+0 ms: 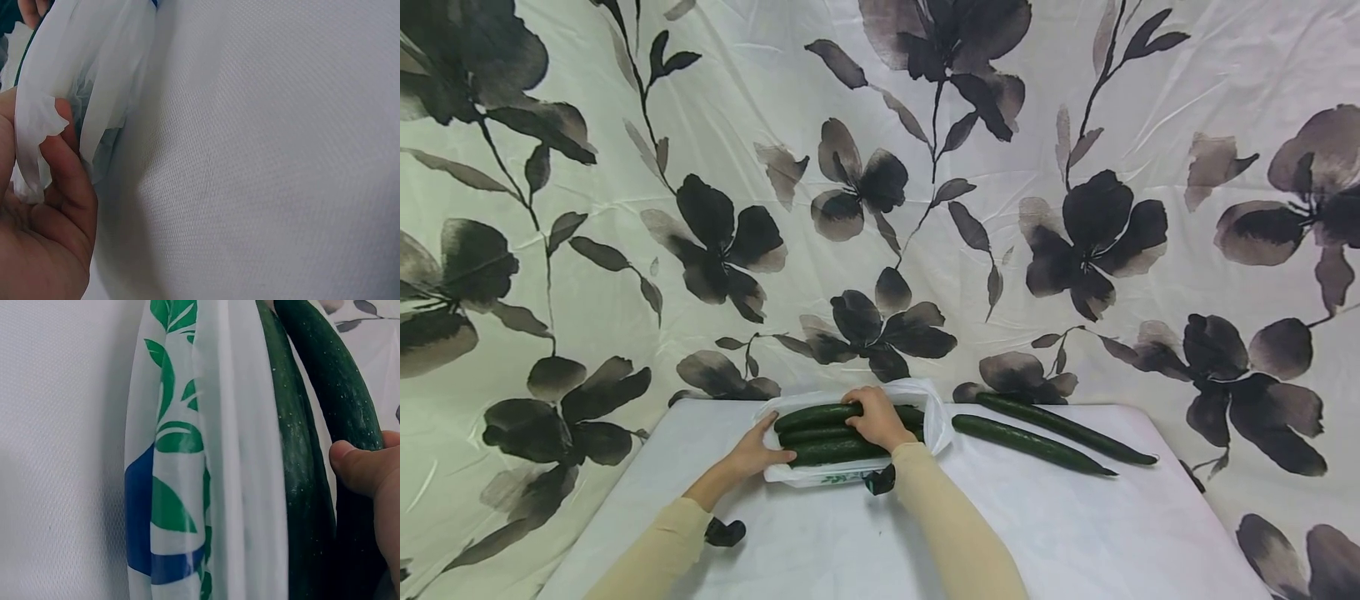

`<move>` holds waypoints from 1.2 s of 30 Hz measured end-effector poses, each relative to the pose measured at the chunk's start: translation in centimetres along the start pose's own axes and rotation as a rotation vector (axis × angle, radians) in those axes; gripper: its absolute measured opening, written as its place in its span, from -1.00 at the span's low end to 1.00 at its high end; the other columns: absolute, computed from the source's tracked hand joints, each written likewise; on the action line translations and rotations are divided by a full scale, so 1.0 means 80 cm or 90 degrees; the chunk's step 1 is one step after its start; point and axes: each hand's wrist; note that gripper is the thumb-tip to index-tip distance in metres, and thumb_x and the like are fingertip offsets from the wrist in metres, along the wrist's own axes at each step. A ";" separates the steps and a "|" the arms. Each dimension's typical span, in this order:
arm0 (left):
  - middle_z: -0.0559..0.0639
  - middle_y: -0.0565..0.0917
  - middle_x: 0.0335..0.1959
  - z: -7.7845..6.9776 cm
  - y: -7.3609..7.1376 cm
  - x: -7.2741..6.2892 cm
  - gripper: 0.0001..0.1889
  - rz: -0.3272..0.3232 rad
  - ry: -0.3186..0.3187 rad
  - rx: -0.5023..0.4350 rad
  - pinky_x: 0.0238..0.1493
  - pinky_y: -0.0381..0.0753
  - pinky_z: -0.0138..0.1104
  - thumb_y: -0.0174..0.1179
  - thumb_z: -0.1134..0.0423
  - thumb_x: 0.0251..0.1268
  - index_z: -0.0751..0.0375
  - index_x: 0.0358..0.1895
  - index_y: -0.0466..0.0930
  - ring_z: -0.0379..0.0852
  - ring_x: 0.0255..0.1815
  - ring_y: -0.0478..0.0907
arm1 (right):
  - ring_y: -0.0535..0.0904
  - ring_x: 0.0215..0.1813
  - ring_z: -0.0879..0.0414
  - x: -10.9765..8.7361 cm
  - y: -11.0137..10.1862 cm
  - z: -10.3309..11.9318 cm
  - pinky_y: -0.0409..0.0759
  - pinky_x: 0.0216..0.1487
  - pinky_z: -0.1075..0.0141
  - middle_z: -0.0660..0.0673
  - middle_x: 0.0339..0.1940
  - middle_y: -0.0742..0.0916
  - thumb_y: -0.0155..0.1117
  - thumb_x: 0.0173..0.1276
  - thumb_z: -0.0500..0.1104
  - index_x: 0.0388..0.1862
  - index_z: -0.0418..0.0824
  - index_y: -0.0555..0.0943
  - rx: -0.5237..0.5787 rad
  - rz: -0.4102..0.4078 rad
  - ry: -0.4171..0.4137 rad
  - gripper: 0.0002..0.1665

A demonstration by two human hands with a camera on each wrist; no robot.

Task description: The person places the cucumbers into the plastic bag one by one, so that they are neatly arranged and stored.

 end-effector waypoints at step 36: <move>0.45 0.07 0.46 -0.003 -0.001 -0.005 0.11 0.009 -0.016 0.005 0.37 0.02 0.20 0.49 0.14 0.00 0.37 0.52 -0.09 0.40 0.46 -0.02 | 0.61 0.03 0.04 0.006 0.005 0.002 0.54 0.07 0.17 -0.03 -0.06 0.72 0.44 0.23 -0.06 0.00 -0.13 0.71 -0.013 0.050 0.117 -0.63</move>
Point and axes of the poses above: each hand's wrist, its own x-axis towards the middle knuckle, its own y-axis out of the palm, z = x × y
